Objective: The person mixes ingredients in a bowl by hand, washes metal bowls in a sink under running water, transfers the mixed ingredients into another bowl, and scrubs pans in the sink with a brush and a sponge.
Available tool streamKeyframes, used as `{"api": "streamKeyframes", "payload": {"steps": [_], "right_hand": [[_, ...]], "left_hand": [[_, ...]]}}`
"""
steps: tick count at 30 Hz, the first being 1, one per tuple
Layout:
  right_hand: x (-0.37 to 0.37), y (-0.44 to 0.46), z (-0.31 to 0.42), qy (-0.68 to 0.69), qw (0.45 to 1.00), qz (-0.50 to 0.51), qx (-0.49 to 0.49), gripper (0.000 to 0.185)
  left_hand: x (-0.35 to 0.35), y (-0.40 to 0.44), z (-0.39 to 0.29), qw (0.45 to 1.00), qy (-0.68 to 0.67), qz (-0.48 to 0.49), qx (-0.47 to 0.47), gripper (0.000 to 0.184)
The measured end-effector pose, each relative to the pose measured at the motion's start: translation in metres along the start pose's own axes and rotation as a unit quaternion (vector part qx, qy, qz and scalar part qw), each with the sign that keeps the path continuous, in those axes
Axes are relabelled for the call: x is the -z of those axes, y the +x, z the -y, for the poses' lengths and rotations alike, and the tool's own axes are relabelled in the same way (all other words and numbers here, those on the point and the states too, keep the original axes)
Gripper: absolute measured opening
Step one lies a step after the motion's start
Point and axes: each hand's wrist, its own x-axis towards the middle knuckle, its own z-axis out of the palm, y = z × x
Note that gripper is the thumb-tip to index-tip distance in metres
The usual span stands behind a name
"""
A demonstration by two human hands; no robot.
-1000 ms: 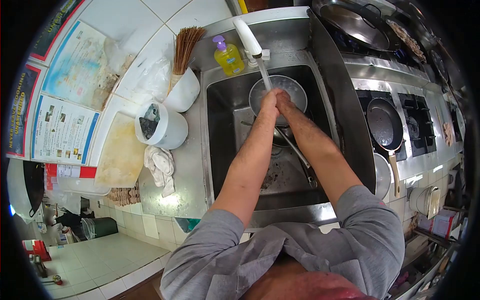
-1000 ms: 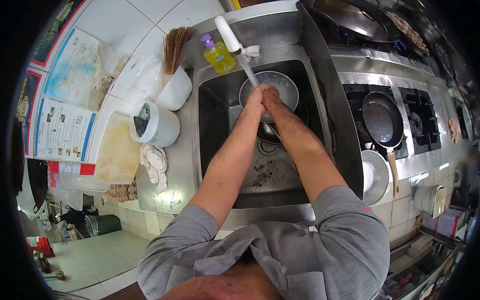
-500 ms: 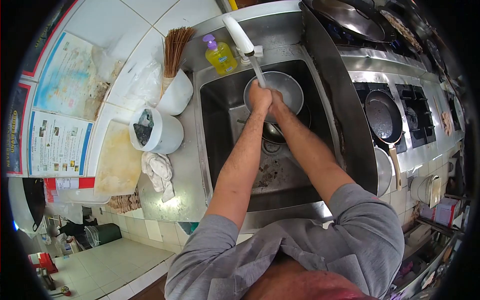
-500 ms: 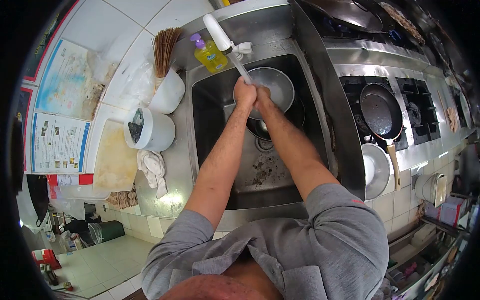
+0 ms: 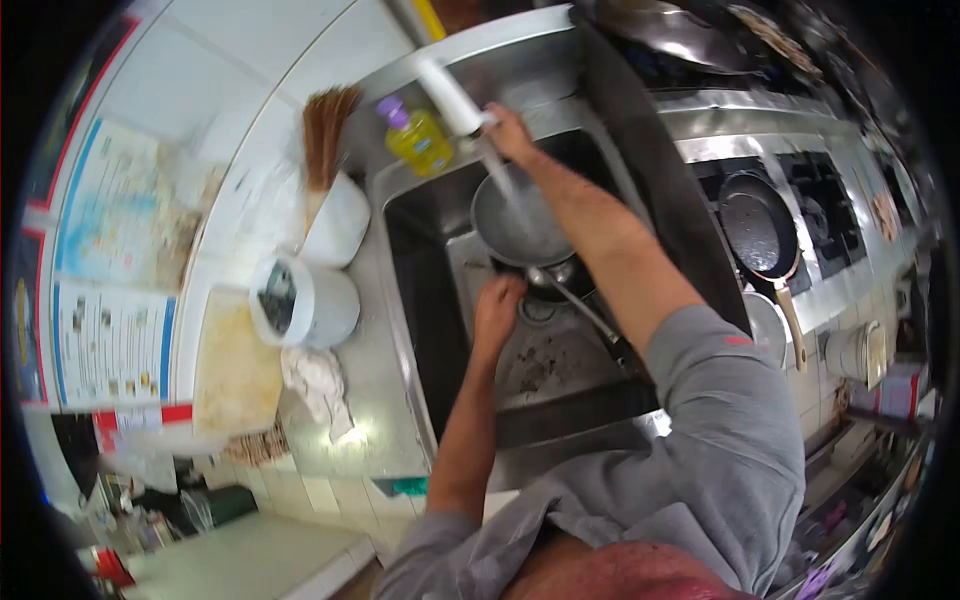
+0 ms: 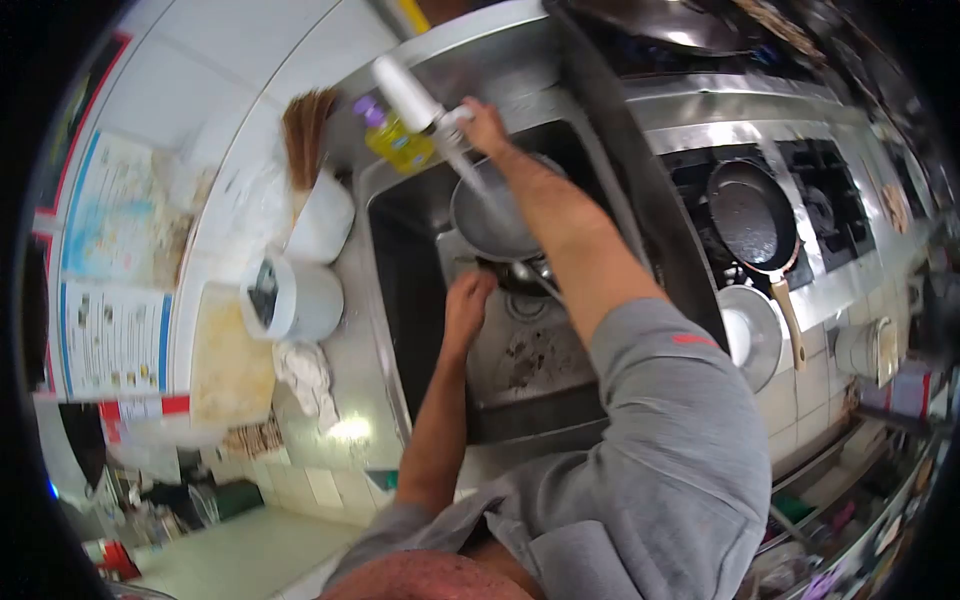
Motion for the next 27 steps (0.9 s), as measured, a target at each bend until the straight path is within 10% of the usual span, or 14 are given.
{"api": "streamKeyframes", "payload": {"steps": [5, 9, 11, 15, 19, 23, 27], "right_hand": [[0.020, 0.022, 0.024, 0.180, 0.931, 0.133, -0.290, 0.044], [0.012, -0.041, 0.045, 0.434, 0.812, -0.013, -0.390, 0.039], [0.011, -0.108, 0.044, 0.405, 0.796, 0.090, -0.441, 0.063], [0.030, -0.253, 0.078, 0.538, 0.663, 0.194, -0.483, 0.081], [0.040, -0.325, 0.100, 0.191, 0.932, 0.106, -0.288, 0.059], [0.104, -0.376, 0.160, -0.008, 0.986, 0.045, -0.161, 0.039], [0.191, -0.438, 0.239, -0.011, 0.990, -0.061, -0.130, 0.041]], "left_hand": [[0.003, -0.091, 0.028, 0.994, -0.059, 0.016, 0.088, 0.015], [0.001, -0.083, 0.007, 0.985, -0.072, 0.012, 0.154, 0.026], [-0.002, -0.064, -0.018, 0.980, 0.158, -0.113, -0.051, 0.054], [-0.011, -0.050, -0.034, 0.896, 0.432, -0.055, -0.089, 0.079], [-0.021, -0.062, -0.025, 0.911, 0.400, 0.081, -0.060, 0.038], [-0.027, -0.093, -0.040, 0.912, 0.364, 0.125, -0.139, 0.023], [-0.047, -0.125, -0.123, 0.949, -0.069, 0.128, -0.279, 0.029]]}}
